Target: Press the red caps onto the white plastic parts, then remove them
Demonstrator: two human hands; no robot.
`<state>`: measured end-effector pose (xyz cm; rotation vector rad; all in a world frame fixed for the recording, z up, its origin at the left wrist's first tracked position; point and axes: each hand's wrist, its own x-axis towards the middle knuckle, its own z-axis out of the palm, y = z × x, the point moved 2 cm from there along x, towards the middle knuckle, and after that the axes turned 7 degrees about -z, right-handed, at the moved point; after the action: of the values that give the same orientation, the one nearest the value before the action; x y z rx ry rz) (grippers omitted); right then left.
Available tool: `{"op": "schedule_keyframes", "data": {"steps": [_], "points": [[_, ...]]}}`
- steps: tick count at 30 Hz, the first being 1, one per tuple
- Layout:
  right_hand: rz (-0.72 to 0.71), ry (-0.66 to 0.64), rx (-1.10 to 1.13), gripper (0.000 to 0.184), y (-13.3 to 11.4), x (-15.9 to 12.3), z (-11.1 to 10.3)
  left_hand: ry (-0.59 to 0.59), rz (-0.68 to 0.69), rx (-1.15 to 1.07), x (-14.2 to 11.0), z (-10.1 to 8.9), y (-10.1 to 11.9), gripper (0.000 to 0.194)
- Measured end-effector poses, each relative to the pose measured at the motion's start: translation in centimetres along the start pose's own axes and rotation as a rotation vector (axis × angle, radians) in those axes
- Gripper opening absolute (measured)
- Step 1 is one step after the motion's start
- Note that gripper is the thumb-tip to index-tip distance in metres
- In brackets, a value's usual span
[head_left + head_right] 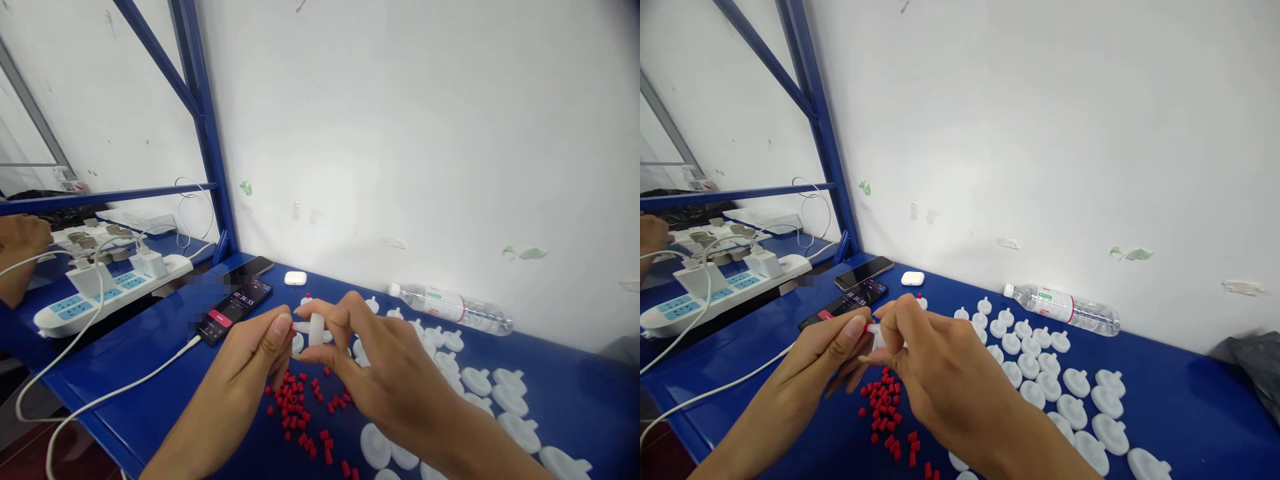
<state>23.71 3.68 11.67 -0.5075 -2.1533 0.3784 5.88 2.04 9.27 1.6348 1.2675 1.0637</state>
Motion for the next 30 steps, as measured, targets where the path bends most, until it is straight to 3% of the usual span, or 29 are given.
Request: {"op": "schedule_keyframes", "data": {"steps": [10,14,18,22,25,28,30], "points": [[-0.379,0.008,-0.232,0.025,-0.6,0.0,0.4,-0.034,-0.011,-0.036,-0.1,0.2,-0.2,0.048],[-0.44,0.015,-0.284,0.025,-1.3,0.4,0.3,-0.067,-0.018,-0.042,-0.1,-0.1,-0.1,0.047],[-0.346,-0.049,-0.348,0.024,-1.0,0.2,0.2,-0.005,0.029,0.124,0.1,-0.3,0.1,0.05],[-0.148,-0.303,-0.467,0.039,0.7,-0.1,0.5,-0.006,0.043,0.44,0.2,-0.6,-0.5,0.044],[-0.046,-0.454,-0.57,0.049,2.2,-0.3,0.8,0.044,-0.017,0.612,-0.3,-1.3,-1.7,0.024],[0.014,-0.512,-0.596,0.033,3.4,-0.5,1.1,0.037,-0.19,0.613,-0.7,-2.1,-3.0,0.053],[0.015,-0.523,-0.583,0.025,3.9,-0.7,1.4,0.001,-0.295,0.593,-0.7,-2.4,-3.6,0.058]]}}
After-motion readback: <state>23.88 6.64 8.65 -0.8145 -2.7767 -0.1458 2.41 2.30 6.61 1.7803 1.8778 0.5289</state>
